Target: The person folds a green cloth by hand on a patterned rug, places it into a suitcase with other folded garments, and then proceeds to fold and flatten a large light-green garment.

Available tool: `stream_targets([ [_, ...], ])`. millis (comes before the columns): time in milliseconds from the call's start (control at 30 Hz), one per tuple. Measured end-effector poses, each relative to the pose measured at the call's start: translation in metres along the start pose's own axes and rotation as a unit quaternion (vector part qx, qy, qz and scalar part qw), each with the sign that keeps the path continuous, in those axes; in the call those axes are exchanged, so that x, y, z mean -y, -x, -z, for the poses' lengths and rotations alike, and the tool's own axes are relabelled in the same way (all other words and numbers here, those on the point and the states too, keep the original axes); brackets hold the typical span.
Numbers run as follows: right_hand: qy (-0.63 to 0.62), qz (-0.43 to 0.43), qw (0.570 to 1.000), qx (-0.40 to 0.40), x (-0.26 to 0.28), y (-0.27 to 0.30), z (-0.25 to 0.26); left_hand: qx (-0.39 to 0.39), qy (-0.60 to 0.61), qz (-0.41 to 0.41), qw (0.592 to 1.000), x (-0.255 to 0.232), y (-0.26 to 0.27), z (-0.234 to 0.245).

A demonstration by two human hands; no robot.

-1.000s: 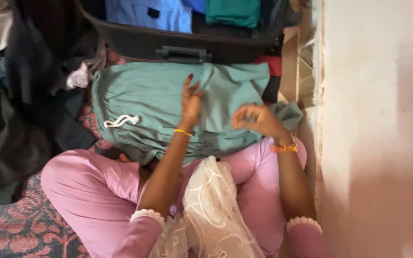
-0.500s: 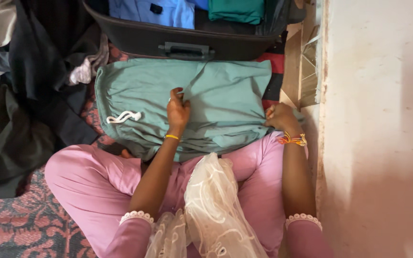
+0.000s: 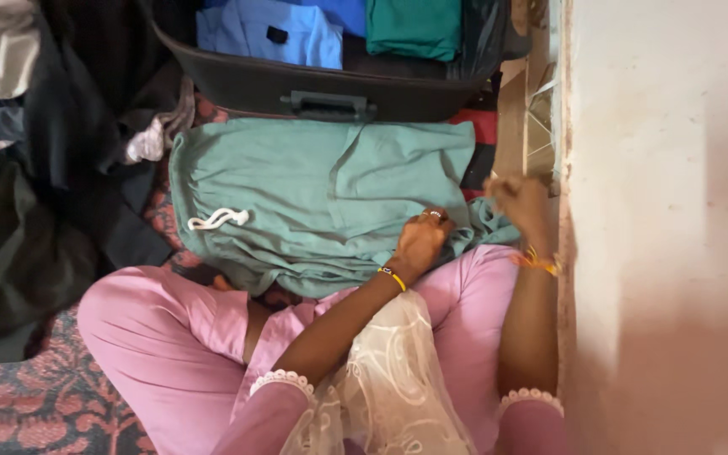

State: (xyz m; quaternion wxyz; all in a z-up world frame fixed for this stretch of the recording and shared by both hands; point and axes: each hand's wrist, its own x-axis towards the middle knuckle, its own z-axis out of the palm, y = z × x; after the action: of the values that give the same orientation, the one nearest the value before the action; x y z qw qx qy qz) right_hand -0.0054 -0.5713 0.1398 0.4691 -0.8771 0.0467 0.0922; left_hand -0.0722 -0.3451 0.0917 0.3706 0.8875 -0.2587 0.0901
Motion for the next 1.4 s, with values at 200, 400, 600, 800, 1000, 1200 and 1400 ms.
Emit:
stream_targets([
  [200,0.103,0.129,0.974,-0.154,-0.005,-0.093,-0.024,-0.037,0.027,-0.040,0.998,-0.015,0.010,0.008],
  [400,0.278,0.233,0.932,-0.025,-0.027,-0.168,-0.021,-0.049,0.050,-0.035,0.997,-0.026,0.006,0.018],
  [600,0.079,0.108,0.988,-0.082,-0.026,-0.180,-0.008,-0.022,0.080,-0.095,0.992,-0.037,0.000,0.001],
  [800,0.075,0.140,0.954,-0.253,-0.058,-0.184,-0.023,0.107,0.181,-0.085,0.974,-0.026,-0.016,0.000],
  [1000,0.207,0.218,0.914,-0.271,-0.059,-0.160,-0.025,0.004,0.275,0.243,0.930,0.043,-0.026,0.041],
  [1200,0.141,-0.123,0.982,0.038,0.009,-0.066,-0.026,-0.256,-0.021,0.244,0.935,0.115,-0.070,0.051],
  [1400,0.139,-0.225,0.956,0.124,-0.048,-0.066,-0.019,-0.275,0.047,0.334,0.900,0.210,-0.080,-0.034],
])
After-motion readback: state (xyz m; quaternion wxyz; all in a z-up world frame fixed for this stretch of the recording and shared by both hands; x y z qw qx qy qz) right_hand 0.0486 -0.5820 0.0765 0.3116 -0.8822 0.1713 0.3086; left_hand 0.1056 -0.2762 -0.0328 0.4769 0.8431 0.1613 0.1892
